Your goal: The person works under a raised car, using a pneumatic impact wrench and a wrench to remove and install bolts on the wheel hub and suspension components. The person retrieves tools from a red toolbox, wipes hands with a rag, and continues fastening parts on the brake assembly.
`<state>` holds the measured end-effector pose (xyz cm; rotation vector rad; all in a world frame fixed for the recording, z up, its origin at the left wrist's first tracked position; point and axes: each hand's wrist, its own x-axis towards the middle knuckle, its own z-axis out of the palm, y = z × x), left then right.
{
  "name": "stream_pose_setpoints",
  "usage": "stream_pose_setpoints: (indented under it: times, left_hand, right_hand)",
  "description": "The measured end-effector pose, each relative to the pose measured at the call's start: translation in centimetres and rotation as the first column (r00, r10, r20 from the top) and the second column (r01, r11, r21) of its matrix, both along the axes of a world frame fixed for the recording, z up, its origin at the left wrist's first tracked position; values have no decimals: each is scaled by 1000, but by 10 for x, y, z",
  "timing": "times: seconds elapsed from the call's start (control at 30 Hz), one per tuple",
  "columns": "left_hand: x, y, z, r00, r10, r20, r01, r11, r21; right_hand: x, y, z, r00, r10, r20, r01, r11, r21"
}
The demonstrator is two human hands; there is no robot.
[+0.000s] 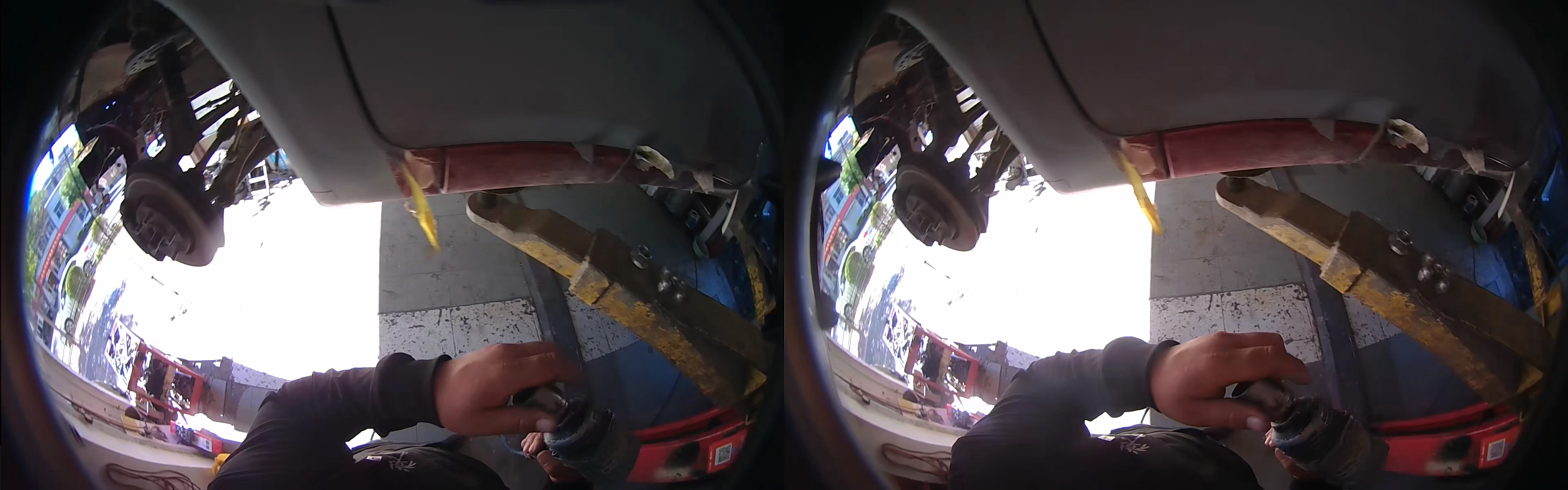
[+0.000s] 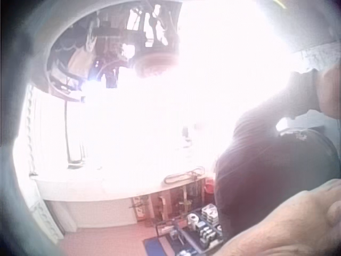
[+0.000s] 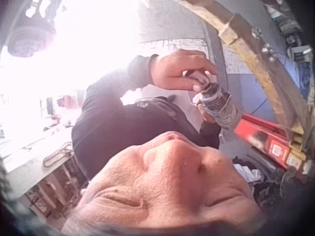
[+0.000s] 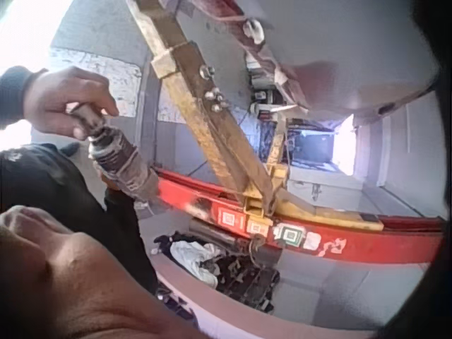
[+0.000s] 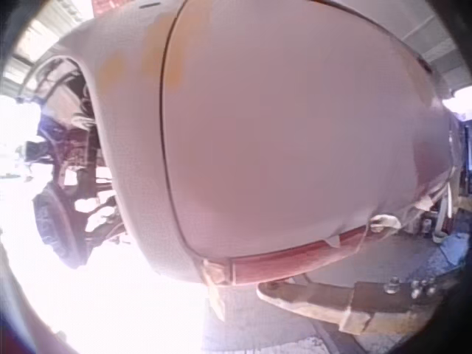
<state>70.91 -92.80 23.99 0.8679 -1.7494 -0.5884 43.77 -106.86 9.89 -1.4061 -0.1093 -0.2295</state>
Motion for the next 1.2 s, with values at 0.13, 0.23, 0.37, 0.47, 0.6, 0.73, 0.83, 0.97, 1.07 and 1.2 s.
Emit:
stream_pose_setpoints:
  times: [0.13,0.23,0.37,0.47,0.6,0.73,0.83,0.97,1.07,1.2]
  left_hand:
    - [32,123,-28,947,320,-8,-305,909,284]
    - [32,225,-57,735,506,-452,-318,846,429]
    - [10,349,-100,287,788,-545,-532,604,593]
    - [18,448,-118,243,845,-476,-677,499,541]
    - [26,575,-130,-254,578,-775,-527,590,612]
    - [25,677,-140,-343,502,-794,-594,539,597]
    - [38,714,-142,-277,466,-840,-640,563,523]
    - [57,728,-139,-240,441,-865,-671,569,476]
    - [84,732,-130,-258,482,-837,-667,538,516]
    - [143,733,-112,-197,396,-897,-583,688,432]
  right_hand:
    - [67,48,-13,980,125,-154,-161,954,-251]
    - [128,123,-15,974,124,-191,-210,816,-539]
    - [197,262,-24,984,123,-128,-173,493,-853]
    - [233,370,-40,982,163,-98,-140,273,-952]
    - [269,494,-54,953,304,16,-42,184,-982]
    - [305,586,-56,835,478,271,108,341,-934]
    - [324,619,-47,832,494,252,96,320,-943]
    - [352,629,-38,754,512,411,109,520,-847]
    - [380,638,-44,750,494,440,124,548,-827]
    - [425,650,-52,770,425,476,148,607,-781]
